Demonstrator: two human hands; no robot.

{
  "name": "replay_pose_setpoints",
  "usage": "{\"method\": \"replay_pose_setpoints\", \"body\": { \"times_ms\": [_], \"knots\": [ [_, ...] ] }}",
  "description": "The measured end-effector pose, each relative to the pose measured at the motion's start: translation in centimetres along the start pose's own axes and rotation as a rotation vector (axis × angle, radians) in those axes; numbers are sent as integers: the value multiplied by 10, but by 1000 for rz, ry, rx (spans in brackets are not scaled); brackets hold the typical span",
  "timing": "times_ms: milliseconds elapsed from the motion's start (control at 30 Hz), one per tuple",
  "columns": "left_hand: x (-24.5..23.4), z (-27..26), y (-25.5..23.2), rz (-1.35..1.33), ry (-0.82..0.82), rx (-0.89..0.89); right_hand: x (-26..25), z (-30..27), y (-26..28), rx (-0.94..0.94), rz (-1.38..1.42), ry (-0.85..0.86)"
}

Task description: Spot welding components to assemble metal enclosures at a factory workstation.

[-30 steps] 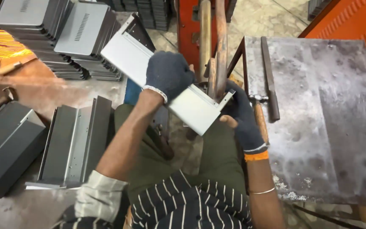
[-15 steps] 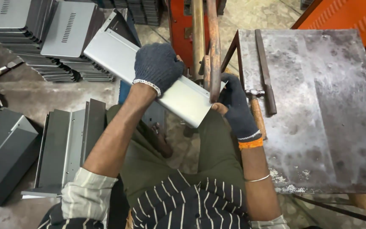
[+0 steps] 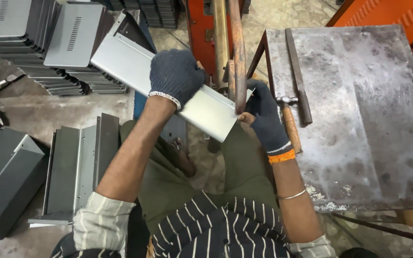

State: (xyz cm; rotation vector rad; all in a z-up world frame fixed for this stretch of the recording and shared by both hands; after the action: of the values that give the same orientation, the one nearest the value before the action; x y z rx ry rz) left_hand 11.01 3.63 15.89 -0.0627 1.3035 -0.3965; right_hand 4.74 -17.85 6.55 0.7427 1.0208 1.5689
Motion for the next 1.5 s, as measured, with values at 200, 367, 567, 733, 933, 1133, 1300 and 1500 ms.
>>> {"method": "replay_pose_setpoints", "body": {
  "times_ms": [200,367,567,733,933,1133,1300,1500],
  "knots": [
    [8,1,3,37,-10,20,0,-3,-2,127,25,-29],
    [11,1,5,35,-43,28,-1,-3,-2,130,-63,-30],
    [16,1,6,71,-115,56,0,-5,-3,175,-46,-39],
    [5,-1,1,20,-70,43,2,-4,-12,144,42,-25],
    [11,-2,2,69,-118,56,-4,-8,-14,235,8,-56],
    [6,2,-4,12,-33,39,-17,-3,-32,183,14,-41],
    [5,-1,0,-5,2,2,-10,2,-24,263,18,-1],
    [10,14,1,1,-94,29,-17,3,-36,268,332,-79]
  ]
}}
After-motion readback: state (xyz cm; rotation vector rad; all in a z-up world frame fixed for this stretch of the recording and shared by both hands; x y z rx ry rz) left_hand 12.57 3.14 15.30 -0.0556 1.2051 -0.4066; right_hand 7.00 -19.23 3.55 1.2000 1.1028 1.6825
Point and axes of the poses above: each hand's wrist, its own z-axis towards the middle knuckle, its own x-axis out of the palm, y = z × x, the point moved 7 cm from there along z, towards the middle knuckle
